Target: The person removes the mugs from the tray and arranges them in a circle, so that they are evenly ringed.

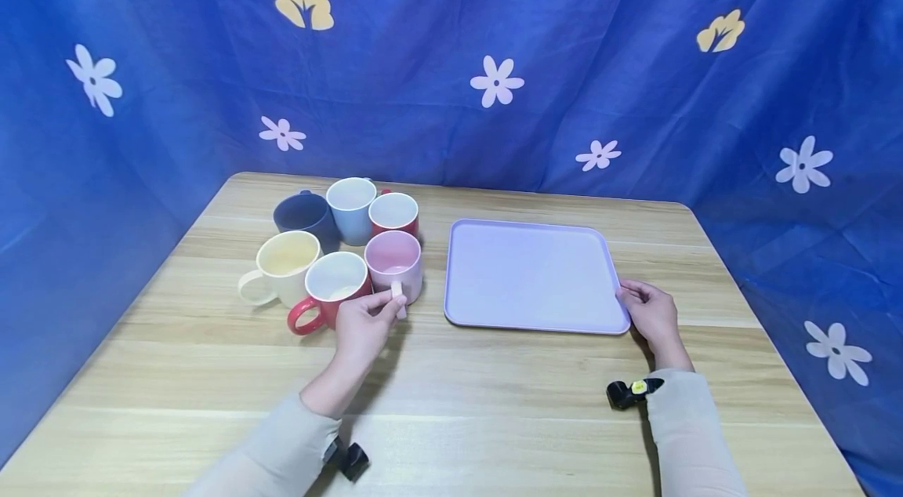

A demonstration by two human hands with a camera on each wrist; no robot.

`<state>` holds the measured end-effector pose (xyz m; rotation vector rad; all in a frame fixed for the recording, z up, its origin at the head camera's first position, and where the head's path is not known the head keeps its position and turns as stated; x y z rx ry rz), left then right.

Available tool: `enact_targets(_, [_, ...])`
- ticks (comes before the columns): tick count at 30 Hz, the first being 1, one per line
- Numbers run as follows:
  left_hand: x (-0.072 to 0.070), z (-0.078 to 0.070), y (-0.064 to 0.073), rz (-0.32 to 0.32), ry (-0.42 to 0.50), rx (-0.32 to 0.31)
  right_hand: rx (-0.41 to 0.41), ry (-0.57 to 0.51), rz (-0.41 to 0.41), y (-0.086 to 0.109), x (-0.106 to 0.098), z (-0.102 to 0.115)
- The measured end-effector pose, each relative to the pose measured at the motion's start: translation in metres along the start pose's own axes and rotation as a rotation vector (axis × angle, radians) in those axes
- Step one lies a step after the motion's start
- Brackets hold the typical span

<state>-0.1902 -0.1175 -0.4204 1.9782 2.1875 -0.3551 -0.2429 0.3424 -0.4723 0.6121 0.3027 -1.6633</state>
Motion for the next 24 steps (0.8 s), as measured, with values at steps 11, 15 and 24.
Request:
enact_targets(11, [0.0,0.005,-0.002,-0.009,0.011,-0.002,-0.006,0.008,0.005,-0.001,0.0,-0.001])
enact_targets(15, [-0.002,0.004,0.0,0.063,0.082,-0.042,-0.012,0.015,0.005,-0.002,-0.002,0.0])
enact_targets(24, [-0.02,-0.027,0.008,0.292,-0.092,-0.065,-0.02,0.015,0.078,-0.003,-0.009,0.014])
Point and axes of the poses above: each hand's wrist, its own y-axis away from the middle knuckle, its own x-axis out of the palm, z = x × y, the point moved 6 cm from there along -y, towards the middle knuckle, and after that the axes turned 11 degrees about z, right-handed, at the moved point
